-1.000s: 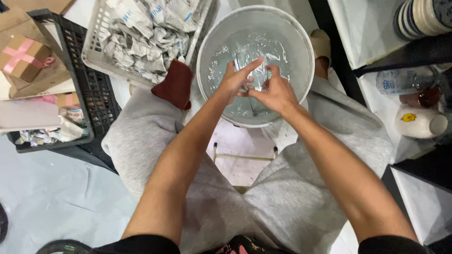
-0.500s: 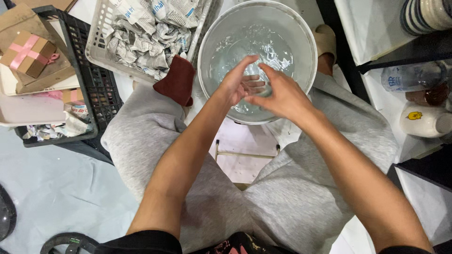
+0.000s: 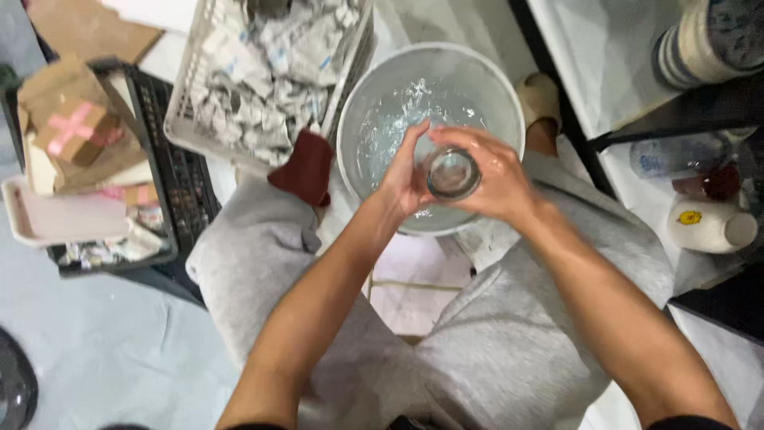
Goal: The person washes several glass cups and a rectangular glass container by hand in a white bucket filled with water. They scrub the items, rinse them, and place them on a nearby shelf.
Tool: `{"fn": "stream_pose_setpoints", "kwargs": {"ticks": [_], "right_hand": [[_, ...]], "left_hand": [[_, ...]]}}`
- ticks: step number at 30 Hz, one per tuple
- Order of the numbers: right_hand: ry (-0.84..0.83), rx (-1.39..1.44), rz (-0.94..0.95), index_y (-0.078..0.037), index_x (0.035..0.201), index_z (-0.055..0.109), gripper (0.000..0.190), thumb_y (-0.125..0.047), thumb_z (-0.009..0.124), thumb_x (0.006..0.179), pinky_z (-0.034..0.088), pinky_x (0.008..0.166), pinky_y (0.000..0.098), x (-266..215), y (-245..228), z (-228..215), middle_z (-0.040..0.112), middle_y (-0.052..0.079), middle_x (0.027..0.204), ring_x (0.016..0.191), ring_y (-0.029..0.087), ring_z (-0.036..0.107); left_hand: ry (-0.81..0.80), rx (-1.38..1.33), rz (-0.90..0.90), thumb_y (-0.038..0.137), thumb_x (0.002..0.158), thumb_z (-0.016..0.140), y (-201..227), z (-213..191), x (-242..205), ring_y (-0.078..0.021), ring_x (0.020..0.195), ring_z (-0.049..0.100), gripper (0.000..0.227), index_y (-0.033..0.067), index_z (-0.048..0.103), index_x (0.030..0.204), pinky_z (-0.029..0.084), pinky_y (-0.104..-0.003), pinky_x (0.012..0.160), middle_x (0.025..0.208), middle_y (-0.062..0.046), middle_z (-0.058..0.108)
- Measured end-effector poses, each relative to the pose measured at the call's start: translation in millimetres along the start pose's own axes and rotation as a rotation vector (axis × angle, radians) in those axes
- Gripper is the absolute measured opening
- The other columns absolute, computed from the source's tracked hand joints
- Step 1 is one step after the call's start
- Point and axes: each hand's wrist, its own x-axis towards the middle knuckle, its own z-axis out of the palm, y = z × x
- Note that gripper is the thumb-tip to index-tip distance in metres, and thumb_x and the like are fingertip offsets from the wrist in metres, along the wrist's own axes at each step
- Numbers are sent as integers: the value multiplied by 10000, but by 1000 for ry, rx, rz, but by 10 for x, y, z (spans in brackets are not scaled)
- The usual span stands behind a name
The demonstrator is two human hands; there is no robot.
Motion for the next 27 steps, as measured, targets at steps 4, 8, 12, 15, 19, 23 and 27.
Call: {"fn": "stream_pose_setpoints", "kwargs": {"ticks": [4,8,12,15,19,23,27], "right_hand": [[74,125,344,-62,1304,602,705,-218,964,719,558,1055,377,-141,66,104,702,100,1312,1229,249,696],[213,167,426,-46,1301,576,707,-208,971,737,557,1039,352,-9,226,176,716,78,1241,1189,206,703],[458,333,618,-36,1329,547,714,-214,963,776,588,1020,339,46,412,235,717,82,1206,1166,182,705],[576,323,589,-25,1341,539,724,-205,969,787,596,1016,360,126,502,199,715,110,1221,1157,202,703],[342,101,528,-31,1303,570,679,-202,965,777,607,958,360,128,423,197,747,122,1170,1105,206,745],[242,118,416,-38,1302,575,690,-190,964,752,605,949,360,134,325,195,740,137,1185,1110,235,742],[258,166,450,-29,1314,544,692,-213,949,784,612,967,358,214,293,221,736,137,1179,1147,246,750]], "left_hand": [[-158,0,35,689,870,721,3,-119,135,-279,1218,635,868,45,509,1411,549,-434,1066,1361,-148,606],[-57,-2,74,742,838,684,106,-163,289,-352,1325,583,1104,-32,326,1539,520,-484,1096,1504,-248,468],[220,-92,119,727,812,638,62,-252,345,-482,1466,355,1185,63,32,1585,485,-652,1080,1590,-348,202],[242,-132,150,750,816,566,86,-286,392,-471,1509,264,1155,111,9,1601,442,-749,1056,1604,-340,168],[264,-185,207,781,857,388,68,-431,479,-382,1518,221,1053,159,-18,1604,305,-765,1116,1640,-256,183],[236,-112,211,726,933,338,32,-529,605,-424,1511,282,970,109,22,1610,250,-728,1142,1642,-241,213],[258,-109,203,715,950,340,37,-520,617,-407,1523,260,955,97,39,1613,256,-733,1153,1637,-229,205]]}}
